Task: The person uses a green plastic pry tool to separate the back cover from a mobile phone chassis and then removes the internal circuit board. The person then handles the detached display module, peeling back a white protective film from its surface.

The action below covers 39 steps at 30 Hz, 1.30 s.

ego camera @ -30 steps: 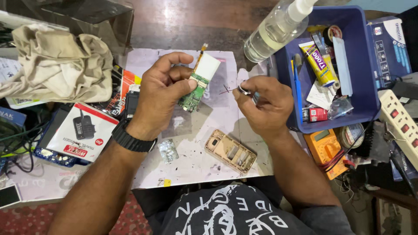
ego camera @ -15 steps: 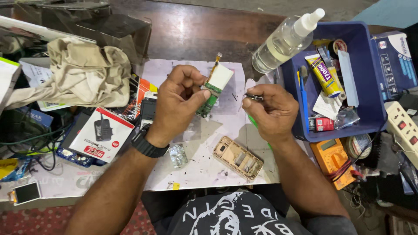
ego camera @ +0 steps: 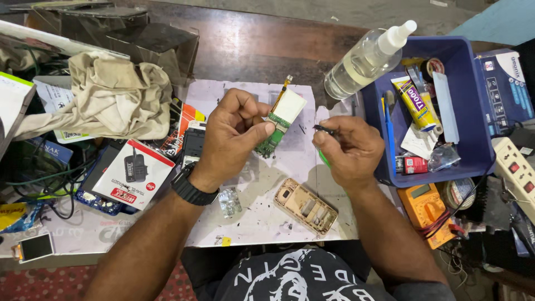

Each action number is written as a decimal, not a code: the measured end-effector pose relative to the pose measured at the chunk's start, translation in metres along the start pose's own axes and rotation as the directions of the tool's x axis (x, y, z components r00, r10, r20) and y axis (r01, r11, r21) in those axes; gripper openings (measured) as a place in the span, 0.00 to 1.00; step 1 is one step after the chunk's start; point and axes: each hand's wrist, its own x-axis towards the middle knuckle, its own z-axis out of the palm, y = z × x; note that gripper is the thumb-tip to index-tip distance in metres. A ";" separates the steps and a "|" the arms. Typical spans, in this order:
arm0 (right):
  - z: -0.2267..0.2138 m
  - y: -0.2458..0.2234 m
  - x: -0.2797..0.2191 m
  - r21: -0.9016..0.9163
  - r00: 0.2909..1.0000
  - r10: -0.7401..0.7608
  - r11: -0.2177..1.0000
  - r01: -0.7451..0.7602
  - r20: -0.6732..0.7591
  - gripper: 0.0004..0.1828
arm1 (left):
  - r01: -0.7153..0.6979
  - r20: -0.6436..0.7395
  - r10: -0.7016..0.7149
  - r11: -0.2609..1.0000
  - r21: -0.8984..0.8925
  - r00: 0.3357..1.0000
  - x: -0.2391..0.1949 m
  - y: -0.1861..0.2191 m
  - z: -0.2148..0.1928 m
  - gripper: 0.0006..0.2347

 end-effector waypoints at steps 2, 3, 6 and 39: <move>0.002 -0.001 -0.001 -0.096 0.999 -0.048 0.994 0.045 -0.019 0.11 | 0.048 0.010 -0.047 0.996 -0.073 0.999 0.000 0.000 -0.001 0.13; 0.002 -0.002 -0.001 -0.133 0.997 -0.069 0.989 0.065 -0.028 0.11 | 0.044 0.015 -0.043 0.996 -0.083 0.999 0.000 -0.001 -0.002 0.12; 0.004 -0.004 0.000 -0.196 0.993 -0.107 0.976 0.098 -0.040 0.12 | 0.039 0.031 -0.036 0.994 -0.105 0.999 0.000 -0.001 -0.003 0.12; 0.001 0.000 0.001 -0.044 0.996 -0.087 0.995 0.086 -0.031 0.11 | 0.111 0.136 -0.145 0.967 0.228 0.980 -0.004 -0.004 0.003 0.05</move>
